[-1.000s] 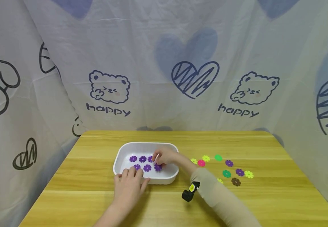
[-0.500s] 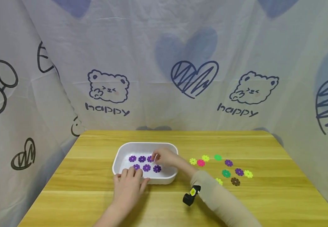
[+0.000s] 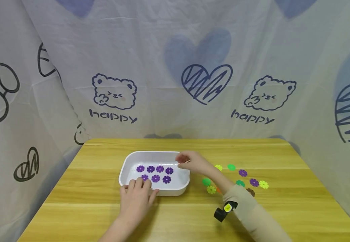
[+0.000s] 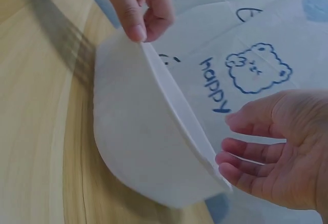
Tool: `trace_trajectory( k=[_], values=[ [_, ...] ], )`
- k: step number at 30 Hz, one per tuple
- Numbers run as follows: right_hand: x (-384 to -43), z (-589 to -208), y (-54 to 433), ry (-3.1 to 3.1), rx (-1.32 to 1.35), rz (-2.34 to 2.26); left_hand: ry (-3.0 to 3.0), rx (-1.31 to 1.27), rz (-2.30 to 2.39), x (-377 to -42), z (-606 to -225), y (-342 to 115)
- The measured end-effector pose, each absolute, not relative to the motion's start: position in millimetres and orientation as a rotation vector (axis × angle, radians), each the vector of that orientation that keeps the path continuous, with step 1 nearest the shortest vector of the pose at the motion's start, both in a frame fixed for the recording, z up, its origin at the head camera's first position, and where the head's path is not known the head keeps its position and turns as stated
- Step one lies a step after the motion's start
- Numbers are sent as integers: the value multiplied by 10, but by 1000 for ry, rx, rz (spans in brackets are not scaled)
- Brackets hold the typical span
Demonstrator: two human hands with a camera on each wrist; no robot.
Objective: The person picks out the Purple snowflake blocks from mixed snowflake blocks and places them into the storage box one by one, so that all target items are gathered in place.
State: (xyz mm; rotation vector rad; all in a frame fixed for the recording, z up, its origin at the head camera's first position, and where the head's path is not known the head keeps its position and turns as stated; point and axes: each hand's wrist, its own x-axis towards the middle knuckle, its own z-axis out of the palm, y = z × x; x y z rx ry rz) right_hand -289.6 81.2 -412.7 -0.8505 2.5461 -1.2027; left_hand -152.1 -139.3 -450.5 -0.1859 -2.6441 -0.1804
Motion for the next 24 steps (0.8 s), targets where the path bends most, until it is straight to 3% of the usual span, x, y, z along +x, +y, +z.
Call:
trace_trajectory(
  k=[24],
  values=[
    [-2681,-4354,2443,2791,-497,-1516,-2675,-188,-175,-1514,-4500,-1389]
  ],
)
